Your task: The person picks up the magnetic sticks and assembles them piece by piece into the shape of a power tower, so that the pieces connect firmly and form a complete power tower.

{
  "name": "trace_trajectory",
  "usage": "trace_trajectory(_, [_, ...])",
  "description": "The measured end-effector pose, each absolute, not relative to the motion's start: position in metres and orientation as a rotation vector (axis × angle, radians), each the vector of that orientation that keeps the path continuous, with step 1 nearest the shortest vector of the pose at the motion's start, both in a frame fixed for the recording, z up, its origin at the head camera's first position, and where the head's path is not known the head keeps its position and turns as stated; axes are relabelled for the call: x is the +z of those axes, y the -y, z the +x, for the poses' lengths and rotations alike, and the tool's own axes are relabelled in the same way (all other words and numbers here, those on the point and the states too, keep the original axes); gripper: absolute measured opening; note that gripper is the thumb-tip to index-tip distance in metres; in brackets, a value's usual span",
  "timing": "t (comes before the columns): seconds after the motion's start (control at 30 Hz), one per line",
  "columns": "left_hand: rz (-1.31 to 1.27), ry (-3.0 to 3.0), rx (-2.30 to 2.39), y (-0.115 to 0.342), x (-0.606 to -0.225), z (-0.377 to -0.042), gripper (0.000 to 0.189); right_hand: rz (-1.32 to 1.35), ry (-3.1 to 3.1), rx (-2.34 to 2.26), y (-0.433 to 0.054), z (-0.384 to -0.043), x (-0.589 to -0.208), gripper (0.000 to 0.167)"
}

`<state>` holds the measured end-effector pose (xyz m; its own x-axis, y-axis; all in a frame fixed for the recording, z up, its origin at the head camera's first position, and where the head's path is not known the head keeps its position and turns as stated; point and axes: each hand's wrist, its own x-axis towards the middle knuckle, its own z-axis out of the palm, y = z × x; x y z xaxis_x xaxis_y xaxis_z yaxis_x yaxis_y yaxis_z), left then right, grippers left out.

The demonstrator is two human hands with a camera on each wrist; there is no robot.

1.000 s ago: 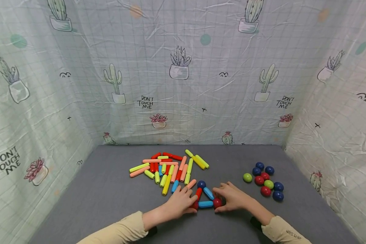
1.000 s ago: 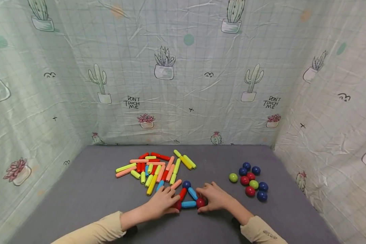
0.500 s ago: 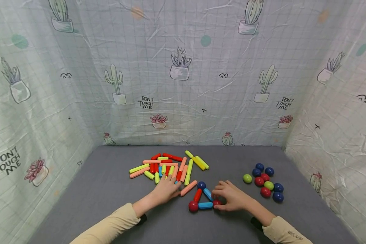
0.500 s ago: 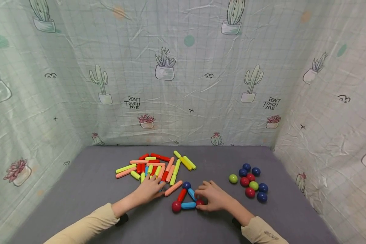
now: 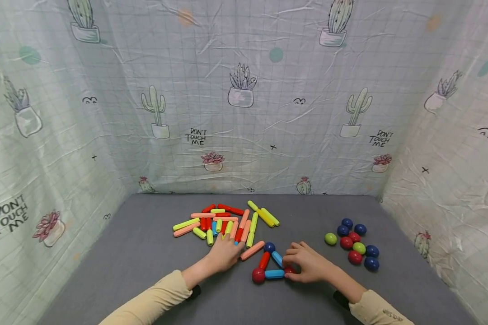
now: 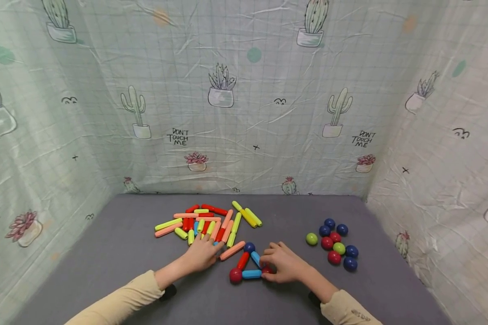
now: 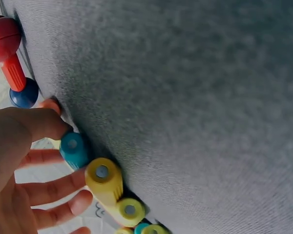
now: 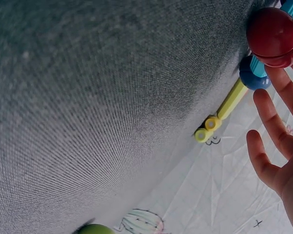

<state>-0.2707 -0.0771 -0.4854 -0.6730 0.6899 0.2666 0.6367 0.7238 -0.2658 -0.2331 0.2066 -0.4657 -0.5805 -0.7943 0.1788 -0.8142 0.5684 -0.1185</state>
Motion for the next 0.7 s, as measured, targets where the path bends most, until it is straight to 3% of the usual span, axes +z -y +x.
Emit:
trace_trajectory(0.13, [-0.958,2.647,0.272,0.075,-0.483,-0.269,0.070,1.379,2.676,0.295,-0.206,-0.233,-0.467,0.013])
trace_trajectory(0.23, [-0.937,2.691,0.325,0.075,-0.481,-0.269,0.052,1.378,2.668,0.302,-0.206,-0.234,-0.467,0.012])
trace_trajectory(0.5, [-0.915,2.680,0.387,0.080,-0.480,-0.266,0.049,1.380,2.650,0.317,-0.206,-0.233,-0.466,0.012])
trace_trajectory(0.7, [-0.882,2.622,0.350,0.085,-0.481,-0.265,0.032,1.381,2.652,0.320,-0.206,-0.233,-0.466,0.012])
